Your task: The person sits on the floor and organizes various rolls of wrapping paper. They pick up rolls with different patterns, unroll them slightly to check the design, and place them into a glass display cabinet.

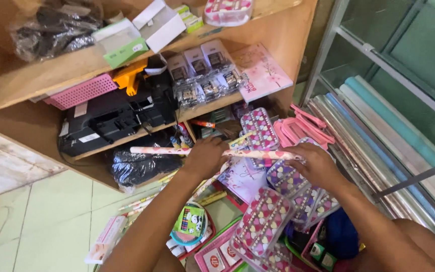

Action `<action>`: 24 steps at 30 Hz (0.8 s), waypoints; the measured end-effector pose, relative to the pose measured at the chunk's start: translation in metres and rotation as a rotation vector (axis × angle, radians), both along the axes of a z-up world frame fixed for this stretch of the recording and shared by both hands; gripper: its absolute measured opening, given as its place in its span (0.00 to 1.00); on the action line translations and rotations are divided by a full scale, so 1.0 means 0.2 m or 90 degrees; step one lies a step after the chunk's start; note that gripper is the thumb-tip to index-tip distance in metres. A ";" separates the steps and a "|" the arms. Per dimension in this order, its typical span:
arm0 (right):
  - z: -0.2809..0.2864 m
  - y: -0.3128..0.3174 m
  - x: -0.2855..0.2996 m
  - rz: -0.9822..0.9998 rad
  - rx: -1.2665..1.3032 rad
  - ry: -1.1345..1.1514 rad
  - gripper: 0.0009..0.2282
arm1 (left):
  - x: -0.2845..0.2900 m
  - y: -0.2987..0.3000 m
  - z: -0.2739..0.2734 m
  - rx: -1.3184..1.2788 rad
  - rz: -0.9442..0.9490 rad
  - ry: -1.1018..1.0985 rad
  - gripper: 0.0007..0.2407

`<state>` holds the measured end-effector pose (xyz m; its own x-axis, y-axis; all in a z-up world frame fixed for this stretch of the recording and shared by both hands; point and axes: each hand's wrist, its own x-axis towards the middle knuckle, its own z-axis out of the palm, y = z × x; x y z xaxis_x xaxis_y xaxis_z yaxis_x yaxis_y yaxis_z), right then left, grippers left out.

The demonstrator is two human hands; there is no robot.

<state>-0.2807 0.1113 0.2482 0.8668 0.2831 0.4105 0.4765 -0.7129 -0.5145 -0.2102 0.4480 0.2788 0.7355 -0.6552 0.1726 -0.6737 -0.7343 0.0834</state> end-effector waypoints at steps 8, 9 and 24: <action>0.02 -0.09 -0.04 -0.027 0.052 0.030 0.14 | -0.22 -0.03 0.00 -0.223 0.002 0.030 0.11; 0.02 -0.08 -0.04 0.009 0.047 0.002 0.14 | -0.24 -0.03 -0.04 -0.249 0.007 0.025 0.12; 0.03 -0.12 0.05 -0.028 -0.141 -0.043 0.13 | -0.24 0.12 -0.01 -0.231 0.066 0.041 0.11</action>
<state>-0.2711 0.0865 0.2544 0.8526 0.3357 0.4005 0.4712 -0.8253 -0.3112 -0.2575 0.4717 0.2773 0.8111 -0.4818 0.3316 -0.5829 -0.7127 0.3901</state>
